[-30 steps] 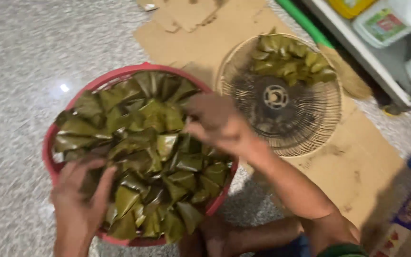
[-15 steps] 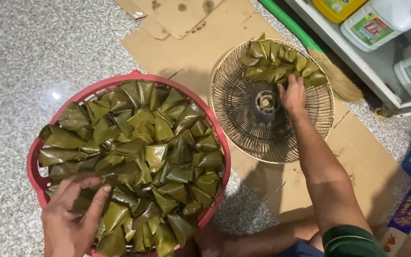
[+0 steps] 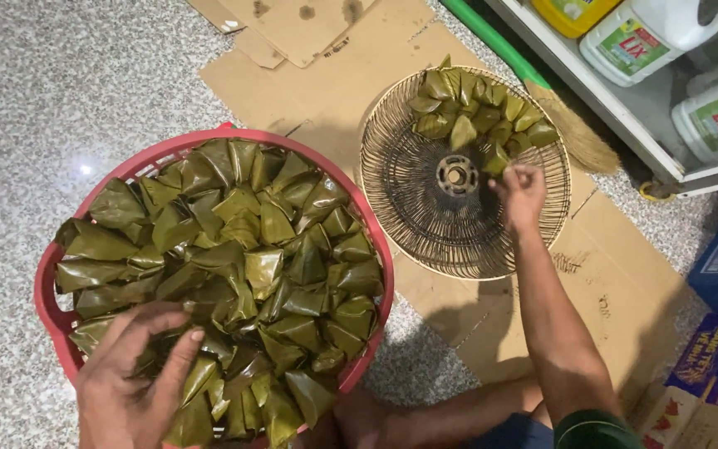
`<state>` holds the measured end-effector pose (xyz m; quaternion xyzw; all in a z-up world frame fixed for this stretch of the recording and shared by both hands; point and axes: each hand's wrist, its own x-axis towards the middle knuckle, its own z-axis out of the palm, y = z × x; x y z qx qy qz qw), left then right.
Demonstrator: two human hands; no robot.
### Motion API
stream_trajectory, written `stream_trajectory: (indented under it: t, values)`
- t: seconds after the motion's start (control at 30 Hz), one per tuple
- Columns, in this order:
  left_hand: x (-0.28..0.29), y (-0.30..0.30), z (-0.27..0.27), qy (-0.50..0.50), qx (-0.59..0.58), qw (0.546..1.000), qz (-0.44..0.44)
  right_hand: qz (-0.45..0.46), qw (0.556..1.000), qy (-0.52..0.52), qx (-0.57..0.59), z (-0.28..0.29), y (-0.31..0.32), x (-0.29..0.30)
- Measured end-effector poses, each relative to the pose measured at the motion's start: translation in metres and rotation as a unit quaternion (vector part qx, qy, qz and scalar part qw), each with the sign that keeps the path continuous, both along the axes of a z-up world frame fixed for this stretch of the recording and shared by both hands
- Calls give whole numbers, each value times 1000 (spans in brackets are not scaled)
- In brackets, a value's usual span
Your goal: Sorting and arranging leaf-wrapped food packets between a plastic basket and a metal fan grill for cooling or drying.
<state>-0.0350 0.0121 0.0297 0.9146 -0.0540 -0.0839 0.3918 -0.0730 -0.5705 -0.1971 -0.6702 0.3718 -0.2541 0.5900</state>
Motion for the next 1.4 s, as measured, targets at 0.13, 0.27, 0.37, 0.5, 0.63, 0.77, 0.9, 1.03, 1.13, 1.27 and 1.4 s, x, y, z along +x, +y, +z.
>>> stream_trajectory:
  t: [0.13, 0.27, 0.37, 0.5, 0.63, 0.77, 0.9, 1.03, 1.13, 1.27, 1.4]
  values:
    - [-6, -17, 3, 23, -39, 998, -45, 48, 948, -187, 254, 20, 41, -30]
    - [-12, -51, 10, -28, -114, 973, -201, 170, 856, -276, 402, 51, 116, -57]
    - [-16, -85, 24, -34, -169, 953, -248, 316, 731, -335, 503, 77, 179, -66]
    - [-22, -107, 22, -13, -259, 934, -247, 450, 779, -265, 347, 119, 252, -71]
    - [-28, -105, 2, 58, -341, 913, -218, 369, 782, -126, 487, 119, 271, -84]
    - [-30, -93, -2, 196, -420, 877, -126, 453, 831, -196, 258, 139, 287, -81]
    - [-36, -93, -19, 193, -432, 871, -135, 481, 855, -193, 17, 141, 290, -81]
    - [-47, -94, -23, 91, -421, 879, -204, 446, 854, -212, -162, 138, 290, -91]
    - [-50, -95, -16, 11, -416, 883, -215, 434, 862, -206, -161, 139, 290, -97]
    - [-55, -93, -26, -27, -421, 872, -247, 451, 858, -248, -7, 140, 296, -100]
    - [-46, -80, 8, -1, -354, 893, -278, 441, 844, -291, 96, 147, 306, -91]
